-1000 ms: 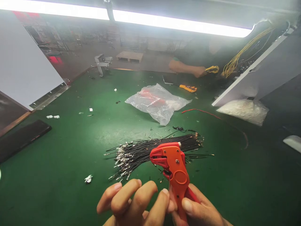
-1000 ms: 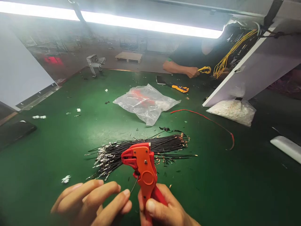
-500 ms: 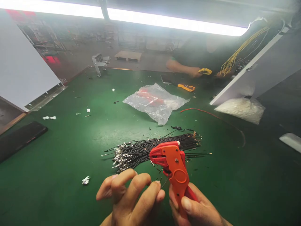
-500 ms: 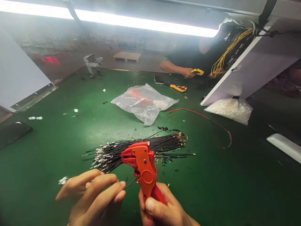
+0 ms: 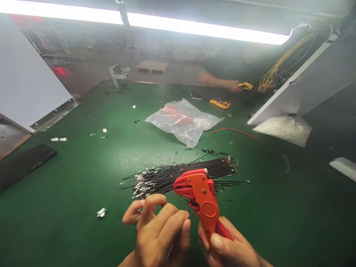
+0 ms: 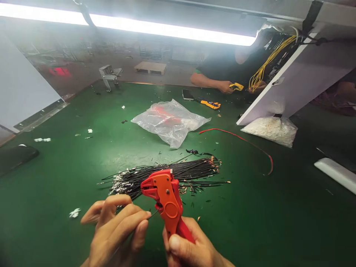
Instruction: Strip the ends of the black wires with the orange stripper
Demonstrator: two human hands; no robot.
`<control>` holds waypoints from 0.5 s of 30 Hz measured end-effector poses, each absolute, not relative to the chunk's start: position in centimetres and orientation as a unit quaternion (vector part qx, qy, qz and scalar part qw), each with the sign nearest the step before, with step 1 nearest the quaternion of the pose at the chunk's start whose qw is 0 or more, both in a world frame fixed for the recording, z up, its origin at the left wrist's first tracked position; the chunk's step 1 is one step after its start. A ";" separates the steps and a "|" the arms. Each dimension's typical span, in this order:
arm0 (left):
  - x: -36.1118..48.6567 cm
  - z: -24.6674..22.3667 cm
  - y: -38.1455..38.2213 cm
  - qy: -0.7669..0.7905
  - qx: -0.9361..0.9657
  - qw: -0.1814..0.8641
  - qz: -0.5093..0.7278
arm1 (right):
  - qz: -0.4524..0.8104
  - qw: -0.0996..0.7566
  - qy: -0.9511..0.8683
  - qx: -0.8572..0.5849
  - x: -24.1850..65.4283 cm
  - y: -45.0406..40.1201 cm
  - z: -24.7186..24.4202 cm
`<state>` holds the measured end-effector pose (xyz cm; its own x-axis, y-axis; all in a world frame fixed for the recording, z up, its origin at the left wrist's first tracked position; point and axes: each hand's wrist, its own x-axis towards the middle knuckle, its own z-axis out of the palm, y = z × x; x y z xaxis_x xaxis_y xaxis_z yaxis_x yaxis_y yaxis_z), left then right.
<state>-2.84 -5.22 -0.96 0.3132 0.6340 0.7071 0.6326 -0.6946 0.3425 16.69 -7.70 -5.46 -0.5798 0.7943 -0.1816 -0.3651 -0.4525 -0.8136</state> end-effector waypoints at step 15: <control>-2.1 -1.2 -5.5 0.423 0.790 -0.010 0.445 | 0.782 0.371 -0.339 -0.368 16.8 -7.8 -3.2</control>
